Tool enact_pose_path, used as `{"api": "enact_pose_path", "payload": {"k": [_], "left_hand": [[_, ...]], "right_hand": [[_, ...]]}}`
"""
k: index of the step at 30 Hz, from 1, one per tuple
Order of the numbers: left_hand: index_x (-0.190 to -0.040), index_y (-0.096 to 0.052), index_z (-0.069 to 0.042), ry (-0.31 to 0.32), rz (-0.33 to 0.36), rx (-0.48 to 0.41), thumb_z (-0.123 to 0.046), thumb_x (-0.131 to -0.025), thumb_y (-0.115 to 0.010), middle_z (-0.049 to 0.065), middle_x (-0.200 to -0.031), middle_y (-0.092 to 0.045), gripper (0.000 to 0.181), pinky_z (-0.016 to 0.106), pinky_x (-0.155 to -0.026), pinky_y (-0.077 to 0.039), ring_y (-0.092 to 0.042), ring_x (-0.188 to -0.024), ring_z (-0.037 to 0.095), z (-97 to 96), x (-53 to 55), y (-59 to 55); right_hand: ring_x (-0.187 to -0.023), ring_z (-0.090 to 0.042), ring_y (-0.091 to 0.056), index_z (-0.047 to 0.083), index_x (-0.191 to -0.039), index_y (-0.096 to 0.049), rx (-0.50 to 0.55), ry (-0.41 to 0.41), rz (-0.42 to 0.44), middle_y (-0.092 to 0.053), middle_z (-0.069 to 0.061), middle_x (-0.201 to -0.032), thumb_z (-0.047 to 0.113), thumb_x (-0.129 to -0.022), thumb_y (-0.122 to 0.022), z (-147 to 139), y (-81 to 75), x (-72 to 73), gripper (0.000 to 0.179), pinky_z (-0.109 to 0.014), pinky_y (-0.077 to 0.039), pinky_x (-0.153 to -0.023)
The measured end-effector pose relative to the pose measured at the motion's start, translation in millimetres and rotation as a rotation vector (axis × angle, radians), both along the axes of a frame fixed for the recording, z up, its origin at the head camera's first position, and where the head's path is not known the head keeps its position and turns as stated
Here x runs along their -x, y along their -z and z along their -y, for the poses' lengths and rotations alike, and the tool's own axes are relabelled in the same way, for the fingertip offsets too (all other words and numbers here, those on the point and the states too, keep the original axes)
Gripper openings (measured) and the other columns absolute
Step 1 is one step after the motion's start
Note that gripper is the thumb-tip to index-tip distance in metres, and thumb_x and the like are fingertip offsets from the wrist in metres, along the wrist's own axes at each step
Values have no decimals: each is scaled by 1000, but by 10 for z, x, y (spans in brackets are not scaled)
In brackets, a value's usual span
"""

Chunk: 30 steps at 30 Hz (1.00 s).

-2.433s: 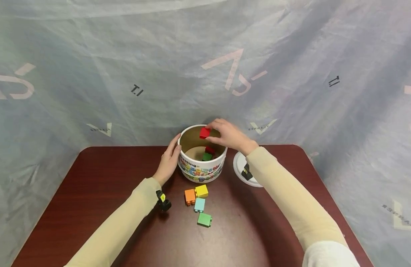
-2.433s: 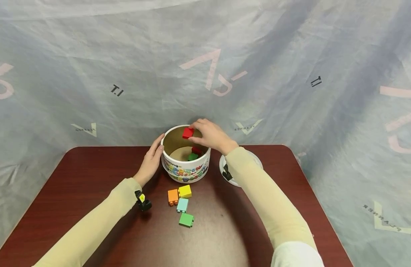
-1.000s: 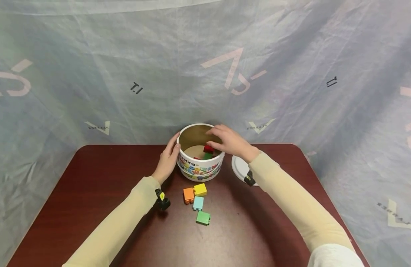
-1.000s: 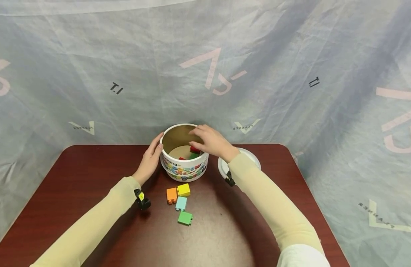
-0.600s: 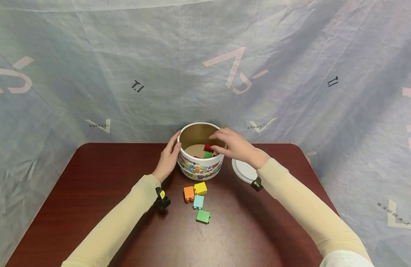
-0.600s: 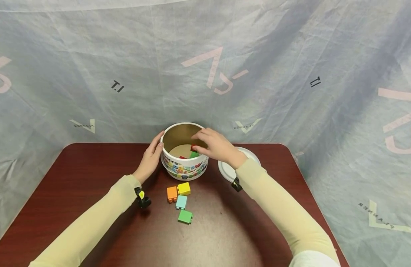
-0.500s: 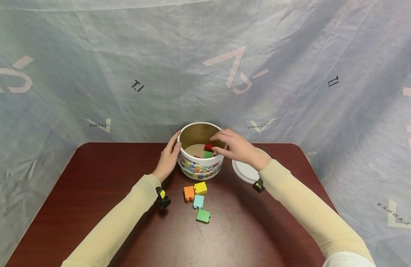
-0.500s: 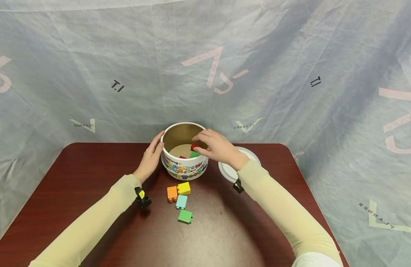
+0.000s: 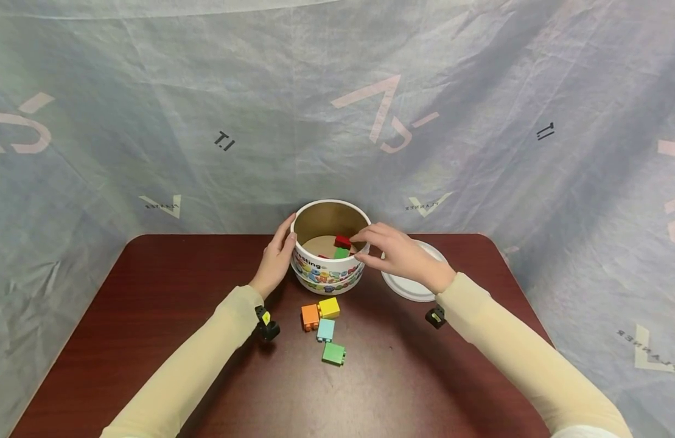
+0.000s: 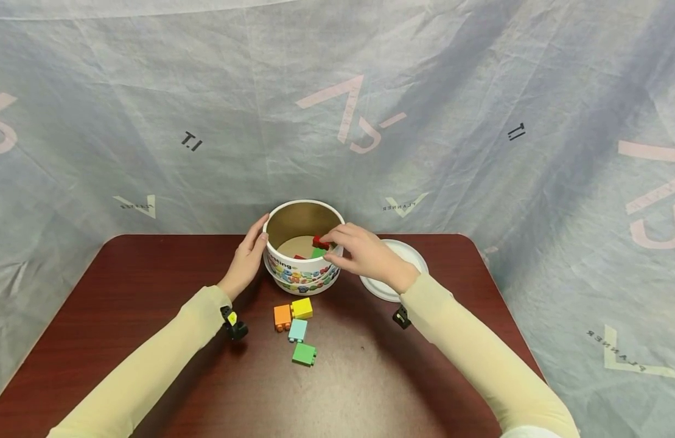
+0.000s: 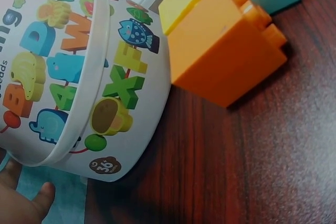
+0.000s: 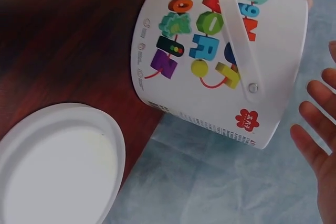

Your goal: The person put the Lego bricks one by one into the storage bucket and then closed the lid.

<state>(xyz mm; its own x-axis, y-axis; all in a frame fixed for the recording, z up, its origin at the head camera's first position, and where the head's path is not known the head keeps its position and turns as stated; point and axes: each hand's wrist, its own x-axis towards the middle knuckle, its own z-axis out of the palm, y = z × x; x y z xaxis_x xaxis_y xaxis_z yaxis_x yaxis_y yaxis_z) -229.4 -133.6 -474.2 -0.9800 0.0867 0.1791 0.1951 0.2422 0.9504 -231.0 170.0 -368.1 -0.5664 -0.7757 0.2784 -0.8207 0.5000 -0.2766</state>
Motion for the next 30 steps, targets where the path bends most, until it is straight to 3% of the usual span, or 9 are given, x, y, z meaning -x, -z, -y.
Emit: {"api": "enact_pose_path", "payload": {"k": [6,14,30], "left_hand": [[-164,-26,-44,5,3,0,-43,-114,-39,-2,-171,-27,52,56,-122,-32,-35,-153,26,7,-6,-9],[-166,-28,-35,-2,-26,3,-38,-114,-40,-4,-170,-28,53,53,-123,-32,-31,-155,22,5,-9,-21],[-166,-26,-39,2,-12,-1,-41,-114,-38,-6,-171,-25,53,55,-123,-31,-29,-155,23,3,-32,-27]], "right_hand": [[-108,-21,-61,11,-128,-71,21,-7,9,-70,-3,-122,22,-99,-74,-59,52,-126,32,-39,-54,-91],[-111,-19,-62,6,-126,-72,70,-59,-64,-71,-3,-120,18,-92,-81,-112,199,-252,37,-41,-53,-95],[-110,-18,-64,9,-124,-71,94,-159,-91,-71,-3,-118,16,-87,-85,-93,464,-482,40,-37,-55,-97]]}}
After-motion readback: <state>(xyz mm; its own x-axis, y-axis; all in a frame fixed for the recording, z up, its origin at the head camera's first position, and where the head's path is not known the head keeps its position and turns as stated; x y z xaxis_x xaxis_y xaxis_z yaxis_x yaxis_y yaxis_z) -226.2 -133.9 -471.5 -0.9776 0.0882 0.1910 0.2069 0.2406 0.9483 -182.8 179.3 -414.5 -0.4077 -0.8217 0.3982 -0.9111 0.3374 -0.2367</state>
